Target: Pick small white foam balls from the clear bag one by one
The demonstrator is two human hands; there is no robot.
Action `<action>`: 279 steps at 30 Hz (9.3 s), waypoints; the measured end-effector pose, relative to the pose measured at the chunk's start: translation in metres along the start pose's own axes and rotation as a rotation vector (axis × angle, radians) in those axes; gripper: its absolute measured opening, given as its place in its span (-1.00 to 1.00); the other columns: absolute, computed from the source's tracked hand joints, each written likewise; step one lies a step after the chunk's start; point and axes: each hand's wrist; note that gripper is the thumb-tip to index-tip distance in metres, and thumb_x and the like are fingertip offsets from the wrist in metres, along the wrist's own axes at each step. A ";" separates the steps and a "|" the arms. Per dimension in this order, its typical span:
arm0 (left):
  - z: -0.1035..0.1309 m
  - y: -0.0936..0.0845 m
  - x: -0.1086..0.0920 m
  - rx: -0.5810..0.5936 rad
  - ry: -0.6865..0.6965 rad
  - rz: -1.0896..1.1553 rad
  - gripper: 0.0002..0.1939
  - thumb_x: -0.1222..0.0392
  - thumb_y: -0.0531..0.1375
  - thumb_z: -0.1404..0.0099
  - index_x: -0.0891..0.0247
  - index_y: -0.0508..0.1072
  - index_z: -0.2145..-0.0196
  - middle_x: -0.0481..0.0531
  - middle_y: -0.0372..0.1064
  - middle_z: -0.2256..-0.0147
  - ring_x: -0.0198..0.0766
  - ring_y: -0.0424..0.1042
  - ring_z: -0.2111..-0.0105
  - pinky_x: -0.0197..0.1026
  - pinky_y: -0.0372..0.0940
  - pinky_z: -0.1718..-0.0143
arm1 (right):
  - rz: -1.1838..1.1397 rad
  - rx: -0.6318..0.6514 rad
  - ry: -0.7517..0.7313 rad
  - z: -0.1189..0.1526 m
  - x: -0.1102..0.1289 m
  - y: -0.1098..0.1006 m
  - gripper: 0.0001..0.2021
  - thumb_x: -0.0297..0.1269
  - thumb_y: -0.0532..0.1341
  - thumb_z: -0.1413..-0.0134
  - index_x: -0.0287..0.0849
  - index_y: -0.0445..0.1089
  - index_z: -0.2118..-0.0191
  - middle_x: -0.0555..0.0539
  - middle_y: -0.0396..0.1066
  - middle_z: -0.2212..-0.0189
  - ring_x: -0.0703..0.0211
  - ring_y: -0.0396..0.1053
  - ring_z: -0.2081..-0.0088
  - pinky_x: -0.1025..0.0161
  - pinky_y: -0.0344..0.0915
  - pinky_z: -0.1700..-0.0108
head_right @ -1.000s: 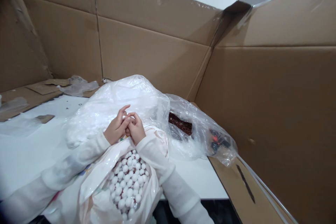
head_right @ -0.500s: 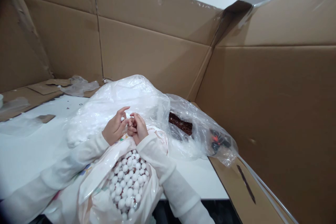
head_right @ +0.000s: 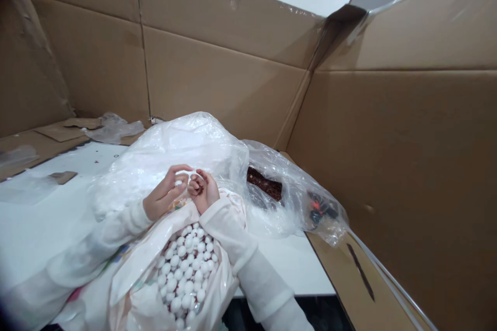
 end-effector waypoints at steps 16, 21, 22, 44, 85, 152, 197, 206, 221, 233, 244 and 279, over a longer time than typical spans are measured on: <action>-0.001 -0.032 0.040 -0.102 -0.305 -0.916 -0.80 0.19 0.02 -0.20 0.29 0.41 0.33 0.05 0.33 0.43 -0.14 0.26 0.36 -0.13 0.16 0.28 | 0.024 0.038 -0.065 -0.004 -0.004 -0.001 -0.69 -0.68 0.01 0.22 -0.22 0.26 0.32 -0.10 0.39 0.47 0.37 0.20 0.58 0.47 0.11 0.65; 0.002 -0.029 0.049 0.023 -0.299 -1.025 -0.80 0.19 0.04 -0.21 0.29 0.42 0.33 0.08 0.37 0.42 -0.11 0.24 0.36 -0.11 0.15 0.28 | 0.066 0.068 -0.096 -0.002 -0.005 0.000 -0.72 -0.64 -0.01 0.07 -0.17 0.19 0.24 -0.15 0.43 0.37 0.42 0.12 0.64 0.52 0.01 0.68; 0.002 -0.028 0.048 0.020 -0.294 -1.029 -0.80 0.18 0.04 -0.21 0.30 0.41 0.32 0.08 0.37 0.41 -0.11 0.23 0.35 -0.11 0.15 0.28 | 0.063 0.073 -0.097 -0.001 -0.006 0.001 -0.73 -0.62 -0.03 0.03 -0.17 0.18 0.23 -0.16 0.44 0.38 0.43 0.10 0.65 0.52 -0.01 0.69; -0.005 -0.022 0.032 -0.254 -0.165 -0.663 -0.85 0.14 0.05 -0.23 0.26 0.32 0.32 -0.03 0.25 0.47 -0.22 0.20 0.40 -0.19 0.15 0.30 | 0.055 0.216 0.037 0.001 -0.002 0.000 -0.92 -0.33 0.02 0.03 -0.18 0.14 0.48 0.18 -0.06 0.74 0.44 -0.15 0.77 0.44 -0.27 0.72; -0.001 -0.020 0.034 -0.163 -0.108 -0.693 -0.80 0.07 0.06 -0.24 0.25 0.36 0.39 -0.01 0.33 0.43 -0.22 0.27 0.36 -0.16 0.15 0.25 | 0.266 0.217 -0.121 0.006 -0.007 0.004 -0.82 -0.23 0.23 0.08 -0.17 0.22 0.39 0.23 -0.04 0.73 0.51 -0.25 0.76 0.47 -0.29 0.73; 0.001 -0.014 0.026 -0.261 0.037 -0.450 -0.77 0.19 -0.09 -0.33 0.28 0.32 0.24 0.04 0.29 0.35 -0.26 0.32 0.33 -0.21 0.23 0.28 | -0.168 0.050 -0.045 0.000 0.001 -0.002 -0.84 -0.50 -0.02 0.14 -0.25 0.25 0.39 0.03 0.21 0.65 0.39 0.15 0.64 0.45 0.12 0.63; 0.012 -0.035 0.068 -0.079 -0.188 -1.126 -0.85 0.20 0.07 -0.21 0.23 0.42 0.41 0.11 0.39 0.42 -0.06 0.24 0.38 -0.08 0.10 0.36 | 0.077 0.080 -0.152 0.003 -0.005 0.001 -0.59 -0.62 0.11 0.18 -0.09 0.22 0.15 0.06 0.30 0.50 0.47 -0.01 0.68 0.50 -0.02 0.65; -0.001 -0.025 0.033 -0.091 -0.055 -0.807 -0.78 0.22 -0.05 -0.30 0.24 0.38 0.29 0.04 0.38 0.35 -0.16 0.24 0.33 -0.12 0.15 0.26 | 0.065 0.056 -0.170 -0.002 -0.008 0.000 -0.80 -0.57 0.17 0.15 -0.17 0.28 0.35 0.13 0.11 0.66 0.43 0.05 0.65 0.49 0.03 0.63; 0.003 -0.012 0.028 -0.115 -0.233 -0.530 -0.75 0.22 -0.11 -0.27 0.24 0.33 0.40 -0.01 0.27 0.46 -0.24 0.27 0.42 -0.19 0.17 0.34 | 0.076 0.111 -0.181 -0.002 -0.005 -0.003 -0.80 -0.47 0.16 0.07 -0.16 0.34 0.24 0.04 0.34 0.53 0.47 0.06 0.64 0.52 0.01 0.66; 0.005 -0.009 0.035 -0.192 -0.267 -0.415 -0.79 0.19 -0.05 -0.25 0.26 0.34 0.29 0.03 0.30 0.35 -0.22 0.28 0.31 -0.18 0.18 0.26 | 0.071 0.107 -0.192 -0.002 -0.006 -0.003 -0.76 -0.55 0.13 0.08 -0.18 0.31 0.24 0.01 0.36 0.54 0.44 0.10 0.61 0.52 0.06 0.63; 0.004 -0.005 0.038 -0.174 -0.243 -0.324 -0.77 0.15 0.03 -0.22 0.29 0.29 0.19 0.05 0.29 0.28 -0.25 0.24 0.34 -0.19 0.18 0.28 | 0.058 0.106 -0.221 0.001 -0.007 0.000 -0.65 -0.57 0.17 0.14 -0.12 0.24 0.17 0.05 0.34 0.49 0.48 0.07 0.63 0.54 0.02 0.64; 0.002 -0.014 0.031 -0.254 -0.197 -0.212 -0.83 0.12 0.19 -0.09 0.26 0.33 0.50 -0.08 0.32 0.49 -0.32 0.24 0.48 -0.28 0.16 0.39 | 0.229 0.238 -0.169 0.005 -0.007 0.001 -0.67 -0.46 0.25 0.18 -0.13 0.31 0.19 0.05 0.31 0.46 0.47 0.05 0.61 0.51 0.00 0.64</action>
Point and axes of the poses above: each hand's wrist, its own z-axis away from the middle knuckle, its own y-axis out of the palm, x = y × z
